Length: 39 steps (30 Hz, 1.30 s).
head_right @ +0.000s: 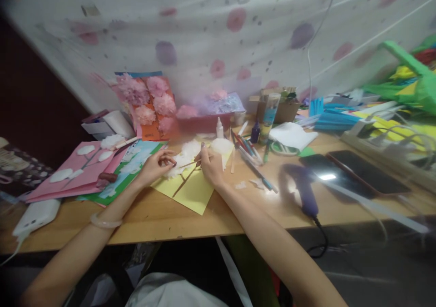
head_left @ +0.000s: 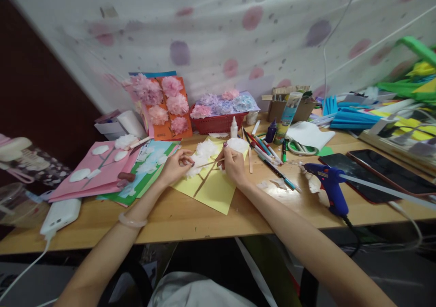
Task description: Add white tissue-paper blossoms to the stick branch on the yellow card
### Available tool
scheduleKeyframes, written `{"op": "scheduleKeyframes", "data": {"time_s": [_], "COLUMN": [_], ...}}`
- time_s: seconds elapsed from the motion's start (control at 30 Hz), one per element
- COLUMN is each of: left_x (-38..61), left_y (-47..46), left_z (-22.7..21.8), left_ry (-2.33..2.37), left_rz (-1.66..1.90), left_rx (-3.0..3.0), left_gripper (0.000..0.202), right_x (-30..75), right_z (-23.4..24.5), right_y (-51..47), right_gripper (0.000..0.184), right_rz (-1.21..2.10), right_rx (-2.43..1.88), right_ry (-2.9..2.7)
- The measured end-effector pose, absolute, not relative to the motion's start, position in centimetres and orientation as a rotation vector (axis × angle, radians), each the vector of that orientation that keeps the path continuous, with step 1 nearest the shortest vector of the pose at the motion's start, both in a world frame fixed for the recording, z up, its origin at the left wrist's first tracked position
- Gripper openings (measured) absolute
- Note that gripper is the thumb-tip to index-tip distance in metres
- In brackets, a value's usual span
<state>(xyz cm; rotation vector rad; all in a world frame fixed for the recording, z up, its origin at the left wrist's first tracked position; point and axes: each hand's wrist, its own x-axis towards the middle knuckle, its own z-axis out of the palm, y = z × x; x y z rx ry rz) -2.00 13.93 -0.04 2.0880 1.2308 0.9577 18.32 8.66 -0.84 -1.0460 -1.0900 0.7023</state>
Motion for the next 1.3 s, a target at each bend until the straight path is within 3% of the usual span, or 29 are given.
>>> {"op": "scheduleKeyframes", "data": {"time_s": [0.3, 0.63, 0.83, 1.3], "left_x": [-6.7, -10.1, -9.8, -8.4], "left_y": [16.5, 17.5, 17.3, 17.0], "left_z": [1.1, 0.9, 0.0, 0.3], "left_ry": [1.45, 1.834, 1.748, 1.532], "left_rz": [1.32, 1.104, 0.908, 1.354], "left_rx": [2.099, 2.182, 2.222, 1.85], "left_gripper": [0.03, 0.018, 0.045, 0.048], "right_x": [18.4, 19.6, 20.1, 20.2], "right_z": [-0.5, -0.4, -1.2, -1.6], "right_y": [8.7, 9.5, 10.1, 10.6], "right_gripper": [0.061, 0.06, 0.054, 0.042], "right_rz": [0.693, 0.803, 0.84, 0.914], "right_rx": [-1.065, -1.032, -1.039, -0.957], "right_ry": [-1.099, -0.909, -0.804, -0.76]}}
